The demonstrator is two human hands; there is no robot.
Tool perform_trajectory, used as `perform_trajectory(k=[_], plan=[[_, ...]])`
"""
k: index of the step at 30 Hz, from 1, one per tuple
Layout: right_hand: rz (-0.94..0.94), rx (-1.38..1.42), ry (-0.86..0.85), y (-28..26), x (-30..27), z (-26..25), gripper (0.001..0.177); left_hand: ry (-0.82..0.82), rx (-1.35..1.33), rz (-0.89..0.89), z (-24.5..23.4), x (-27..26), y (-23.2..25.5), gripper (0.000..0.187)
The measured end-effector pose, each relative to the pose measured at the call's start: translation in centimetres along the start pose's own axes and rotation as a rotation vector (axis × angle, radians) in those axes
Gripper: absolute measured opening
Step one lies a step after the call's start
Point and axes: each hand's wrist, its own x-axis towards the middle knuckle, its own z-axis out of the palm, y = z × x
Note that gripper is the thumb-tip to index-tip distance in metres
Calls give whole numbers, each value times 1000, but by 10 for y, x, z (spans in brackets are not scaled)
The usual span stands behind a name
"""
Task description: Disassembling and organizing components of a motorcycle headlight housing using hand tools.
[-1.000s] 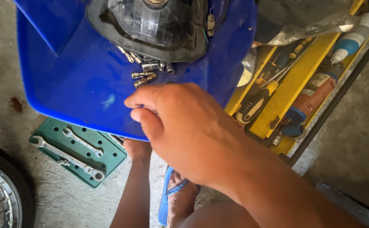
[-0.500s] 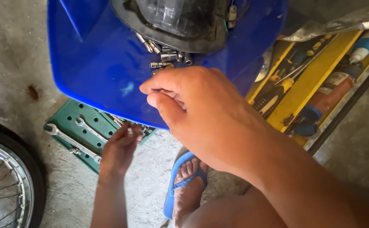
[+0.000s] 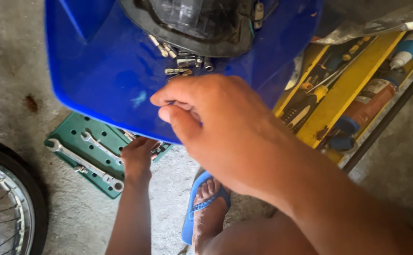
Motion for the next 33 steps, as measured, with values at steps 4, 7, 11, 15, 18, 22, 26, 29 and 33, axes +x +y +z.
perform_trajectory(k=[4, 7, 11, 15, 18, 22, 26, 29, 33], plan=[[235, 2, -89, 1, -2, -1, 29, 68, 178, 141, 21, 13, -16, 35], [-149, 51, 53, 16, -2, 3, 24, 169, 572, 270, 19, 20, -25, 38], [-112, 81, 194, 17, 6, -18, 23, 212, 784, 385, 20, -2, -13, 38], [58, 382, 529, 21, 12, -30, 23, 189, 714, 541, 14, 9, -36, 33], [-138, 63, 653, 31, 16, -18, 33, 296, 415, 427, 15, -17, 8, 28], [-142, -34, 607, 37, 23, -11, 31, 726, 163, 368, 1, -64, 71, 27], [-25, -222, 442, 40, 28, -3, 26, 688, 39, 950, 6, -161, 173, 12], [-55, -337, 342, 44, 30, 3, 26, 430, 370, 1185, 18, -191, 229, 15], [-176, -457, 321, 39, 30, 2, 42, 114, 771, 1354, 48, -173, 261, 22]])
